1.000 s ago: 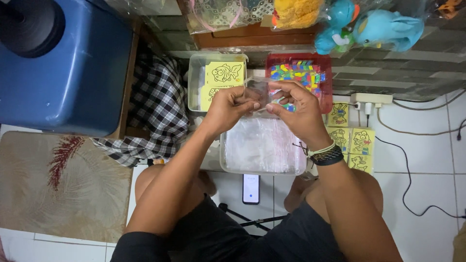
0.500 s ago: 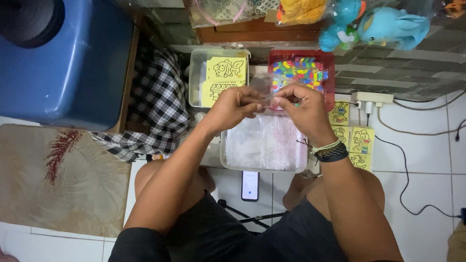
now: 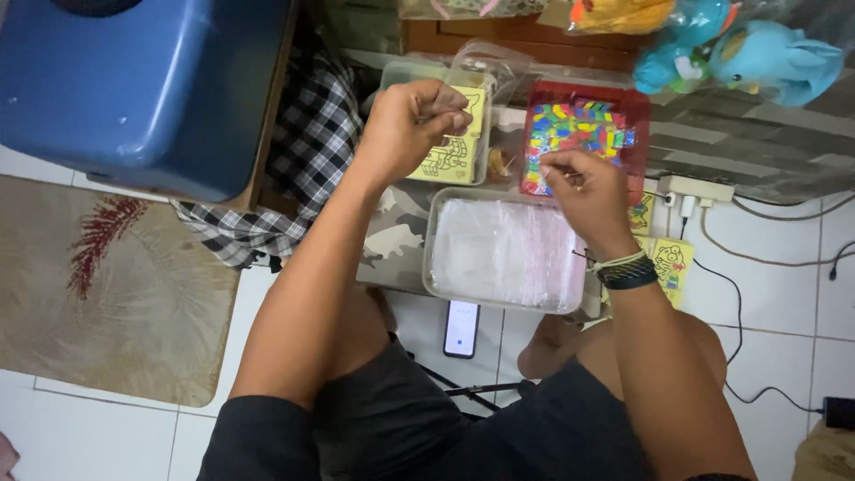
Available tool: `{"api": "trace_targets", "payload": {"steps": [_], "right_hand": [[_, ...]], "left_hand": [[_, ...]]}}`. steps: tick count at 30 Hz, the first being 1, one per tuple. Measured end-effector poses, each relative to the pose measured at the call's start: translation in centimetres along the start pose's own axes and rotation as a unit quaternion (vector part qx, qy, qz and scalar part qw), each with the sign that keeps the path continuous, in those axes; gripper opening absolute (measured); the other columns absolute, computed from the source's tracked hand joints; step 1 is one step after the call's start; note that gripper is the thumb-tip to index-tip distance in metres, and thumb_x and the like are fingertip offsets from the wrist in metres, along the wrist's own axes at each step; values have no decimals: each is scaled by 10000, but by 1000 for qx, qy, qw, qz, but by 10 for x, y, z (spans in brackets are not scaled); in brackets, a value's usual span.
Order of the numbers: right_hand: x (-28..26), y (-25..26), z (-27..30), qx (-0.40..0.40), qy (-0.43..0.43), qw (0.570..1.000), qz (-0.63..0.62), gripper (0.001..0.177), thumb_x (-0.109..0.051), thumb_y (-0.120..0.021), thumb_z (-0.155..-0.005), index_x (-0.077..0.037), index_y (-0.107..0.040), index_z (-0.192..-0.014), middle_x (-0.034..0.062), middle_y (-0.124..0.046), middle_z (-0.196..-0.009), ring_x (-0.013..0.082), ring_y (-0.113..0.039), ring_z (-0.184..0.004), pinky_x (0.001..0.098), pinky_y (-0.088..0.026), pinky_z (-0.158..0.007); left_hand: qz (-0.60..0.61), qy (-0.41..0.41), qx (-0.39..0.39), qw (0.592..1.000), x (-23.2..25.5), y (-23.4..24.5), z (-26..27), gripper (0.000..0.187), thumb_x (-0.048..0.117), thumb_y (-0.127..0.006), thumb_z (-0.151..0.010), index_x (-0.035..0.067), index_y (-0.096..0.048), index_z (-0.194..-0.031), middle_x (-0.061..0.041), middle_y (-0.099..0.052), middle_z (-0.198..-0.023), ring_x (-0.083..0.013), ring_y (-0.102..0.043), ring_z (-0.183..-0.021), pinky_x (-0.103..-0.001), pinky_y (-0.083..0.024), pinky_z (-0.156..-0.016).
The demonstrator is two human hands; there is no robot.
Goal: The person places small colorful pieces and a drawing into plastic bags by hand.
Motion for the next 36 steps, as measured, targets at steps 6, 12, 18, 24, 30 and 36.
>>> {"api": "trace_targets", "payload": {"steps": [6,12,18,24,30,36], "right_hand": [[5,-56,-16,-61,119,979,156,188,22,-725,-868,33,-774,-1049,102,-752,-944,184,-592,-655,297,-475,-588],[42,-124,-64,-70,-3,983,172,71,-66,-702,-815,-29,-748,-855,127,-710,-746,281,-614,-625,402,-512,-656],[177,-200,-100,-34,-225,974,21,790,-706,-336,-933,-71,-680,-1254,203,-708,-1221,352,-679,-1066,439,-506,-872],[134,-205,-91,-34,-208,974,84,750,-672,-350,-948,-69,-653,-1276,206,-697,-1220,355,-676,-1045,454,-505,-842],[115,-207,-82,-35,-180,969,168,703,-630,-367,-967,-67,-620,-1304,211,-683,-1219,360,-673,-1020,472,-503,-806],[108,-203,-73,-30,-146,957,249,659,-588,-383,-986,-66,-588,-1331,215,-669,-1218,365,-669,-994,491,-501,-770]], "left_hand": [[-39,-41,26,998,12,20,7,134,28,-766,-854,-8,-752,-982,-37,-785,-764,-74,-708,-628,-207,-583,-571],[-5,-14,27,1000,-6,26,9,169,-19,-722,-850,0,-733,-1018,-42,-819,-859,-96,-800,-761,-205,-615,-619],[-7,-36,40,999,-1,35,12,60,9,-721,-836,5,-686,-883,-30,-819,-975,-85,-787,-767,-223,-601,-643],[-21,-55,59,997,17,45,19,71,28,-749,-829,43,-682,-845,11,-783,-777,-51,-722,-643,-217,-540,-577],[-39,-71,84,993,24,50,24,161,59,-769,-813,61,-616,-766,31,-732,-680,-62,-577,-537,-243,-468,-512],[0,-76,70,995,26,47,24,142,17,-730,-831,61,-746,-965,3,-814,-808,-62,-748,-674,-206,-569,-597]]}}
Point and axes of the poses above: each hand's wrist, its own z-axis away from the middle knuckle, its own y-axis out of the back of the hand, x = y × z, the point moved 8 cm from there along -z, towards the middle knuckle
